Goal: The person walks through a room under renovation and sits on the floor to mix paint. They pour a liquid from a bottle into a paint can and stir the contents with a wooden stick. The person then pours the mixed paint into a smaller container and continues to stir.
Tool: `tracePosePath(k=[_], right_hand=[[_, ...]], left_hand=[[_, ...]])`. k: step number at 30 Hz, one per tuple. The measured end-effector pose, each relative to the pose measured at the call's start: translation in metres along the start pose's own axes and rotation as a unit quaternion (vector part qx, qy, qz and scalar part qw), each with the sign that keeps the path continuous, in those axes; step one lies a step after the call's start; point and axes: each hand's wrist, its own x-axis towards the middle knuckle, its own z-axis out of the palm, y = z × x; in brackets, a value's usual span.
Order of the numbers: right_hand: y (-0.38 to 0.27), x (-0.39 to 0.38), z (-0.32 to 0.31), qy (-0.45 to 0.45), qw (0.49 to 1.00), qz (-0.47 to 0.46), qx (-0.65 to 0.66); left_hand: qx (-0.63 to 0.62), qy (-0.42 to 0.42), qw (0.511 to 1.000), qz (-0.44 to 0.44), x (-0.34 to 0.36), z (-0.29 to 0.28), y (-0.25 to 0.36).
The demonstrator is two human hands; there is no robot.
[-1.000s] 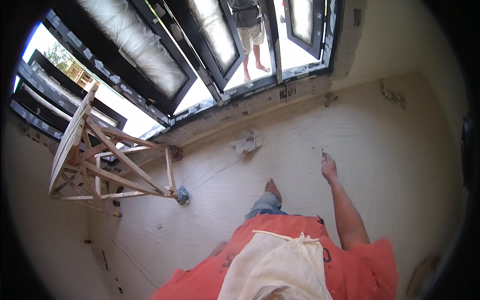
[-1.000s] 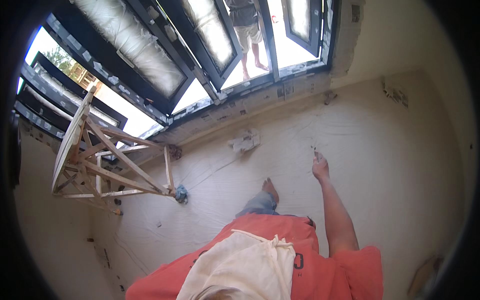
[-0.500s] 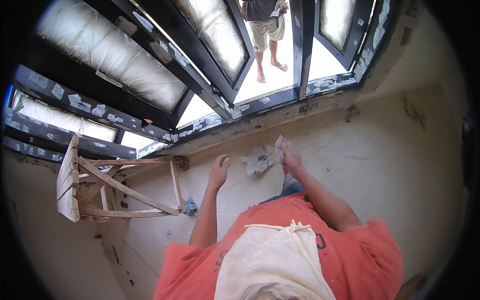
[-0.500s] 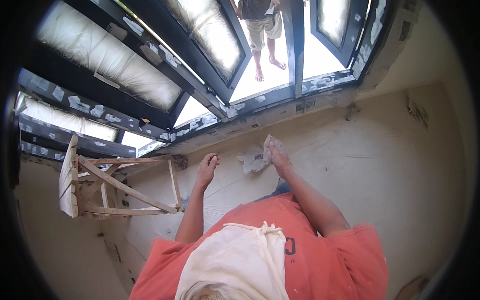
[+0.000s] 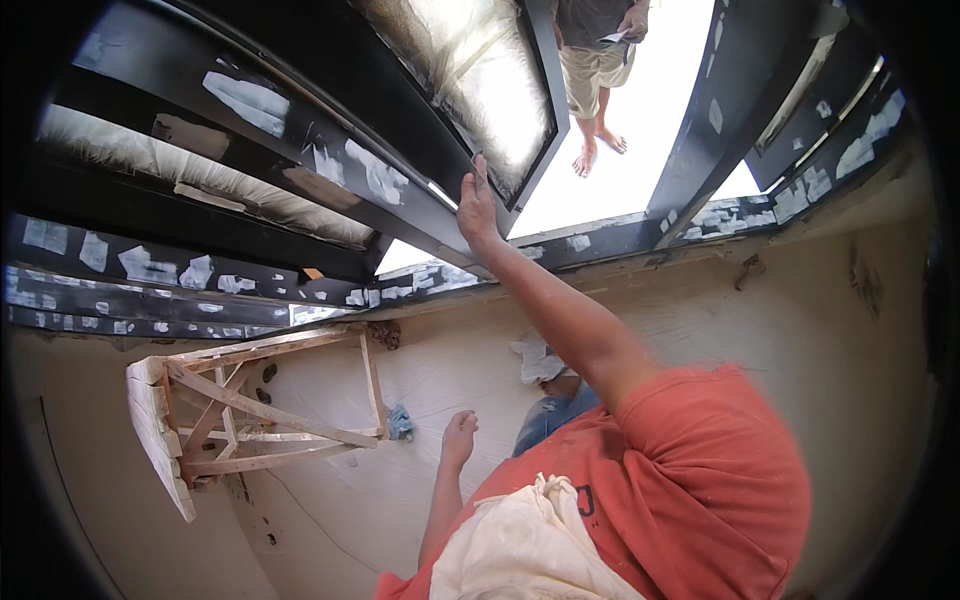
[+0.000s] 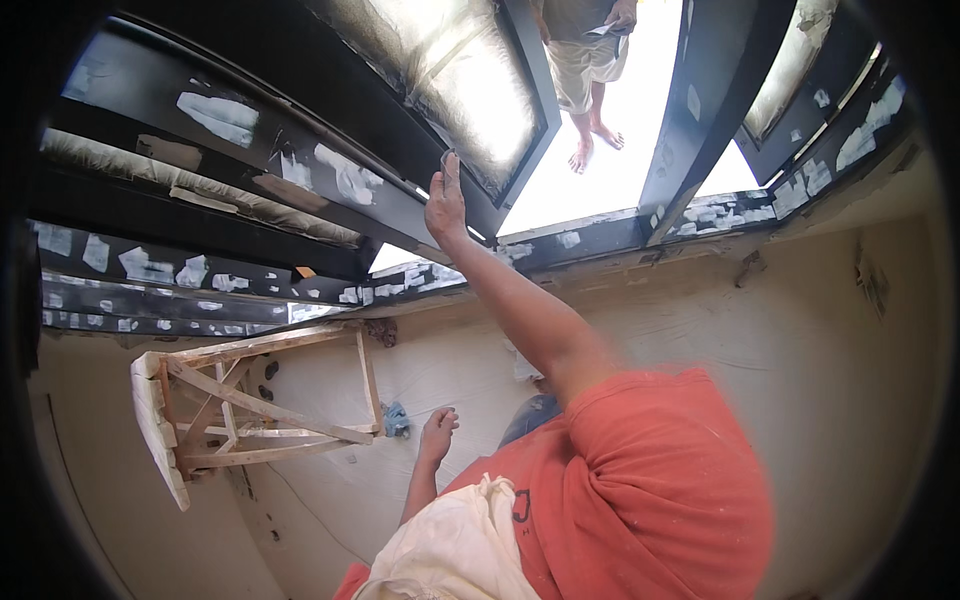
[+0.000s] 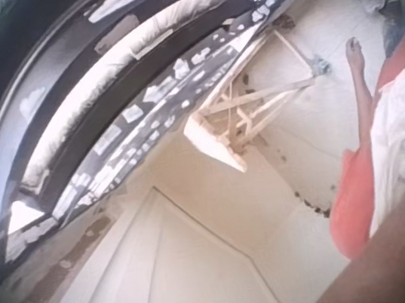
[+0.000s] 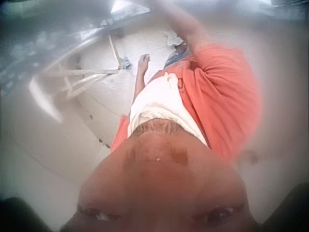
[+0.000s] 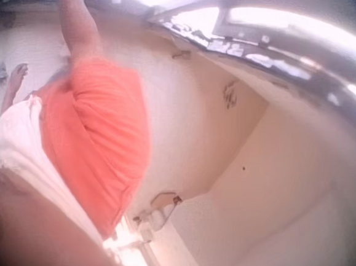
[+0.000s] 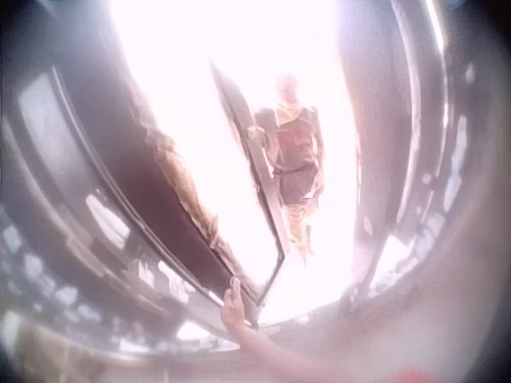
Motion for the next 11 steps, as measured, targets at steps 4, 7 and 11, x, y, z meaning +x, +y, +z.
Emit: tracePosePath(k=[4,7,11], right_hand=[[0.030,0.044,0.055,0.038,0.999,0.013,-0.034],[0.029,0.068,0.087,0.074,0.992,0.081,-0.060],[-0.085,0.076,0.135,0.067,0.994,-0.048,-0.067]], left_hand=[[0.009,0.012,0.997,-0.076,0.014,-0.017,-0.033],[0.030,0.012,0.991,-0.133,-0.001,-0.022,-0.071],[-0.001,0.062,0.980,-0.187,-0.047,-0.042,-0.097]])
